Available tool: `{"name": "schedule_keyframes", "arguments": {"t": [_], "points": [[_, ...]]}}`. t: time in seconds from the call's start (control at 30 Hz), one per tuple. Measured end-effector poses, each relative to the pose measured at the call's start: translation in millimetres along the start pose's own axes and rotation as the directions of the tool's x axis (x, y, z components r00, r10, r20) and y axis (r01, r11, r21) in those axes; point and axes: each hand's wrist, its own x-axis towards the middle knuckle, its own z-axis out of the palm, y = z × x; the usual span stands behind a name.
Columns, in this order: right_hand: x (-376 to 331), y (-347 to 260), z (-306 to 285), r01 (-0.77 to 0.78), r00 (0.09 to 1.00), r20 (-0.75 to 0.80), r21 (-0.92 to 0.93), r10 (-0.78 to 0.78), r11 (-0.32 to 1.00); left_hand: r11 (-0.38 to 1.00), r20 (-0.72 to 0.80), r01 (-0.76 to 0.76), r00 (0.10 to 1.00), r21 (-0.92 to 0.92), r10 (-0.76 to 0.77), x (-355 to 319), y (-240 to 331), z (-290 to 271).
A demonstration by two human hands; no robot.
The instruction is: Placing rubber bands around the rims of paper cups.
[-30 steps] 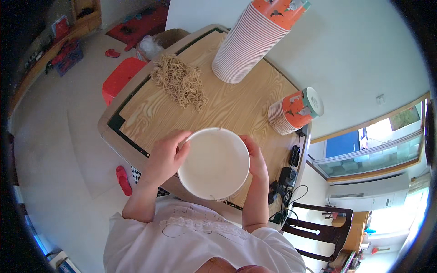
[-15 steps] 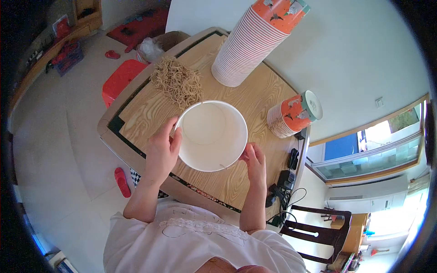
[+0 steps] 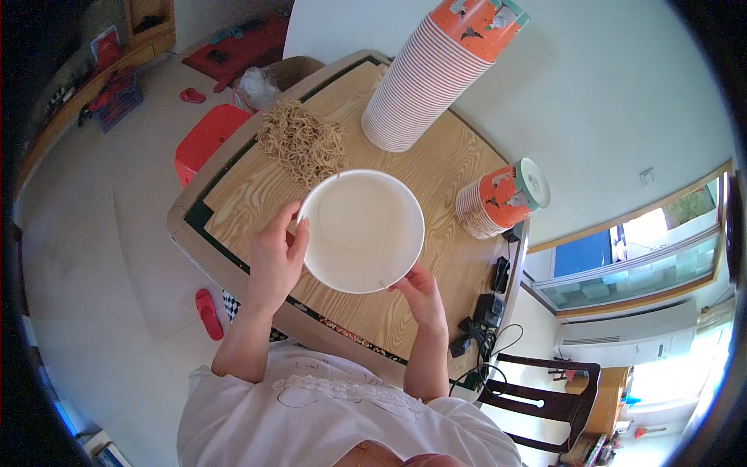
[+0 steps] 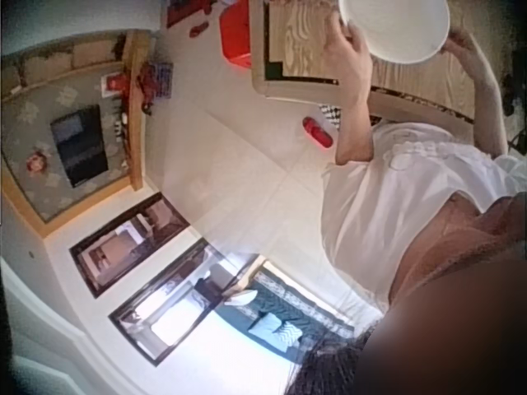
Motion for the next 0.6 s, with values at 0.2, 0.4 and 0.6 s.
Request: {"name": "schedule_keyframes", "arguments": {"t": [0.2, 0.4, 0.6], "points": [[11.9, -22.0, -31.6, -0.146, 0.988, -0.021, 0.162, 0.152, 0.976, 0.966, 0.074, -0.251, 0.966, 0.058, 0.246, -6.7, -1.4, 7.4], [18.2, -48.9, -37.5, -0.098, 0.995, 0.039, 0.240, 0.092, 0.966, 0.901, 0.137, -0.414, 0.908, 0.131, 0.397, -4.1, 2.1, 19.0], [26.8, -50.3, -53.3, 0.117, 0.991, 0.085, -0.101, -0.108, 0.988, 0.935, 0.240, -0.348, 0.904, -0.065, 0.353, 0.7, 14.1, 29.9]]}}
